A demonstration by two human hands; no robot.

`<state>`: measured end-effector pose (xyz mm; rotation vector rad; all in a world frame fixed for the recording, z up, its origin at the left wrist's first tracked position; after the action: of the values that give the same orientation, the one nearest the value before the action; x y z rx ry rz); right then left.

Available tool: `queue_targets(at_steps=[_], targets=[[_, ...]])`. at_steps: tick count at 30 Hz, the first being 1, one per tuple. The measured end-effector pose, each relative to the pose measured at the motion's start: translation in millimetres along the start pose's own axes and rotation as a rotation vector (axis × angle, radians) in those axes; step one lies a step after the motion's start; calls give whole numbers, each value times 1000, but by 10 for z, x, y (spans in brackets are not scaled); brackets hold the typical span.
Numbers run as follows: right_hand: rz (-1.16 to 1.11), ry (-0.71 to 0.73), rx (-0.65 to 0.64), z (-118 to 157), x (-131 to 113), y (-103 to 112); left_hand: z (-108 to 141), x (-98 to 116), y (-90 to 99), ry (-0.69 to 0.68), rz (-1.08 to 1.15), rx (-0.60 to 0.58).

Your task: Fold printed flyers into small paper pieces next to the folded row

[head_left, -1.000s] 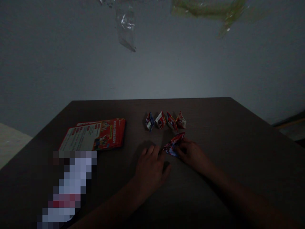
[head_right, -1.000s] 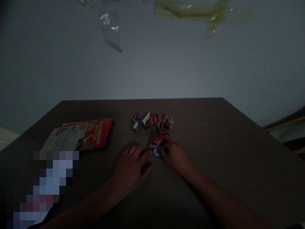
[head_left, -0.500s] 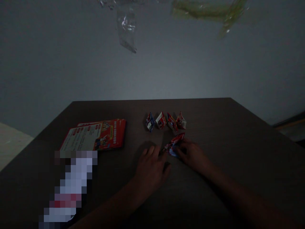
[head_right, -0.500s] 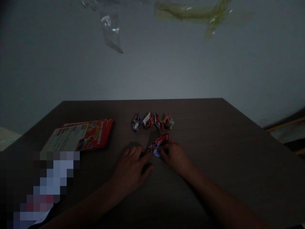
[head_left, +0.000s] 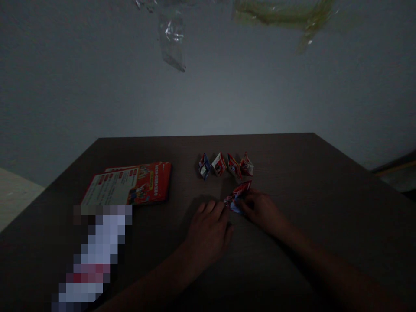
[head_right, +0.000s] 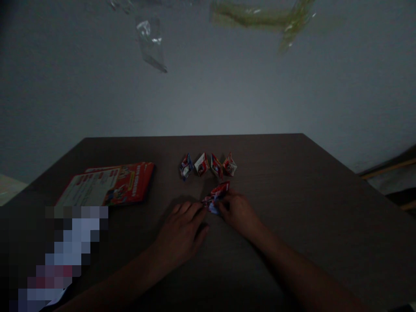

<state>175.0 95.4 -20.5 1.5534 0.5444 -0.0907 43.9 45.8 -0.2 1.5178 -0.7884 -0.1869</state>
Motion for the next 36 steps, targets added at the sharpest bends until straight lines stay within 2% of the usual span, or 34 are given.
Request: queue_targets(at_steps=[13,20,32,36], targets=[[7,12,10,2,-59,41,25,25,-7,-6,-32,-29],[35,-27,16,7,-39,61,-2,16,24,-10,-6,-21],[6,-95,-141,60,136,56,-21,3,22,-1,-17,-9],[7,-118,-231,71,181,61,-16,-3,14,-7,-19,-6]])
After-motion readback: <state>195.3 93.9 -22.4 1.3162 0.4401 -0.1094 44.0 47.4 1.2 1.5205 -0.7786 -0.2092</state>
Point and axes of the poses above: each hand's wrist, its own z-axis away from the middle knuckle, its own y-axis out of the back of the hand, x = y × z, the point moved 7 cm from there along -z, towards the middle knuckle, and after that the axes turned 7 degrees about z, right-handed, at the moved point
